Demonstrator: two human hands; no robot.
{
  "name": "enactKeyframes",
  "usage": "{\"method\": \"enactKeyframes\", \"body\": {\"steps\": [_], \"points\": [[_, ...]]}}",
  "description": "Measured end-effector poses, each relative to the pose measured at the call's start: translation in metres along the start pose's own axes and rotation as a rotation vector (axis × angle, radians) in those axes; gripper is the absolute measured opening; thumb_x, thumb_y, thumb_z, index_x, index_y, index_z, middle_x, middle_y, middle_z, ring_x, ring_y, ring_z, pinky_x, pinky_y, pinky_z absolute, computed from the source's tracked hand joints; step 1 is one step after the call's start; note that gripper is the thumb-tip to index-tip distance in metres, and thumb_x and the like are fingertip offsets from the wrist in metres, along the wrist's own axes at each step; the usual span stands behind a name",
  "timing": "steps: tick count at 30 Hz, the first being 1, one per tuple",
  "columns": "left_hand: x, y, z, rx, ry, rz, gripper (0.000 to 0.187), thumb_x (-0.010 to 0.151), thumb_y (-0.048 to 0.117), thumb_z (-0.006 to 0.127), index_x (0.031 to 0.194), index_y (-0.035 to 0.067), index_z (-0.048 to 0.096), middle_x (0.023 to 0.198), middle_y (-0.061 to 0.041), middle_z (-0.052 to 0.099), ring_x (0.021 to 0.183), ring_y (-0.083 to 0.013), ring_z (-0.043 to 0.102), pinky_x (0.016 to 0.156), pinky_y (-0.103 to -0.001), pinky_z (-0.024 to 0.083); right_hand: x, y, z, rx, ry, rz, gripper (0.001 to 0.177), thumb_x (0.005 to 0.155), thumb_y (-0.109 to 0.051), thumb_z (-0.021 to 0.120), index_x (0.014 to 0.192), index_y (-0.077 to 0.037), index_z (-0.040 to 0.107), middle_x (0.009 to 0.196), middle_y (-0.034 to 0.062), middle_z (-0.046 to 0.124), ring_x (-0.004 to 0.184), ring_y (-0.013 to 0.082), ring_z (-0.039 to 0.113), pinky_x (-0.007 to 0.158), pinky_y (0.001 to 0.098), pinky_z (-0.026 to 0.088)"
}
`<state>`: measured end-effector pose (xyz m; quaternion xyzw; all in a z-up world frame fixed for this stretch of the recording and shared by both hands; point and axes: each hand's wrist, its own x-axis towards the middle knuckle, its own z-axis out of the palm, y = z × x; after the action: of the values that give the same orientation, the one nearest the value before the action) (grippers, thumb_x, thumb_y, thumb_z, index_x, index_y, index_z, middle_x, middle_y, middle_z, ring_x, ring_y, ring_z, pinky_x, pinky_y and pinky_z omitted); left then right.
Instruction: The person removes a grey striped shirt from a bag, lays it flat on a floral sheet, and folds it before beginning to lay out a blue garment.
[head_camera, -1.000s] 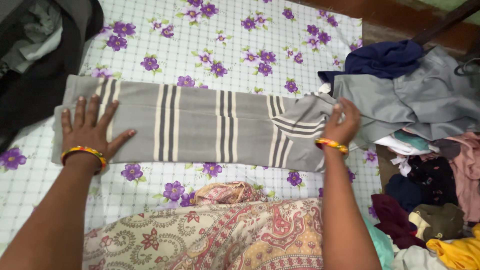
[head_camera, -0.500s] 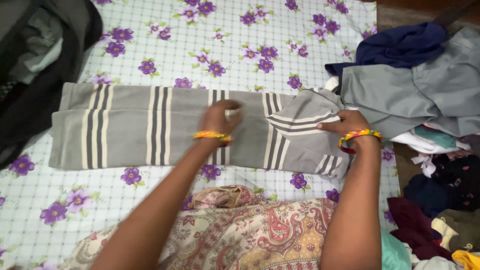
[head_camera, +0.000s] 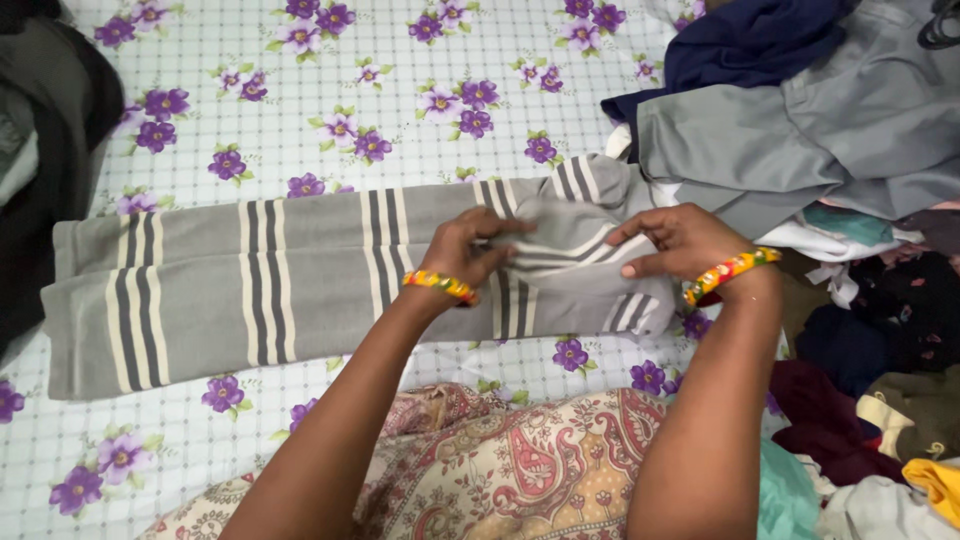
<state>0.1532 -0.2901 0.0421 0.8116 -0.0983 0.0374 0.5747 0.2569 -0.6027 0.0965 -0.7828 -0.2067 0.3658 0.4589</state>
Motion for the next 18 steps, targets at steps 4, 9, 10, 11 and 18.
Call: {"method": "enactKeyframes", "body": {"steps": [4,9,10,11,18], "points": [[-0.023,0.003,-0.009,0.076,-0.018,0.034,0.040,0.074,0.003,0.084,0.112,0.014,0.077,0.097,-0.008,0.071,0.087,-0.0207,0.072,0.079,-0.034,0.059,-0.012,-0.034,0.011,-0.057,0.048,0.160,0.052,0.071,-0.001,0.085,0.122,-0.007,0.075,0.097,0.0073,0.076,0.086,0.0091,0.066,0.080,0.0289,0.055],[-0.028,0.000,-0.008,0.278,-0.001,0.074,0.017,0.077,0.006,0.085,0.093,0.009,0.079,0.093,-0.010,0.068,0.093,-0.0257,0.066,0.080,-0.036,0.057,-0.030,-0.066,0.015,-0.429,0.181,0.395,0.031,0.077,-0.020,0.090,0.102,-0.005,0.083,0.090,0.0094,0.082,0.084,0.0153,0.073,0.081,0.0324,0.056],[-0.026,-0.002,-0.010,0.277,-0.001,0.076,0.017,0.077,0.006,0.085,0.093,0.009,0.079,0.093,-0.010,0.068,0.093,-0.0257,0.066,0.080,-0.036,0.057,-0.033,-0.065,0.013,-0.430,0.183,0.396,0.031,0.077,-0.020,0.090,0.102,-0.005,0.083,0.090,0.0094,0.082,0.084,0.0153,0.073,0.081,0.0324,0.056],[-0.023,-0.006,-0.012,0.077,-0.033,0.163,0.017,0.080,0.007,0.084,0.095,0.007,0.075,0.104,-0.011,0.070,0.101,-0.0255,0.067,0.089,-0.039,0.054,-0.035,-0.061,0.010,-0.498,0.183,0.210,0.028,0.075,-0.019,0.089,0.098,-0.004,0.084,0.089,0.0095,0.078,0.083,0.0149,0.071,0.079,0.0321,0.056],[-0.007,-0.022,-0.006,-0.233,-0.112,-0.405,0.026,0.088,0.024,0.076,0.107,0.009,0.067,0.101,-0.010,0.071,0.083,-0.0280,0.067,0.079,-0.040,0.052,0.006,0.003,0.005,-0.182,0.042,0.173,0.020,0.083,-0.015,0.081,0.094,0.000,0.077,0.082,0.0064,0.077,0.077,0.0113,0.065,0.074,0.0307,0.053]]}}
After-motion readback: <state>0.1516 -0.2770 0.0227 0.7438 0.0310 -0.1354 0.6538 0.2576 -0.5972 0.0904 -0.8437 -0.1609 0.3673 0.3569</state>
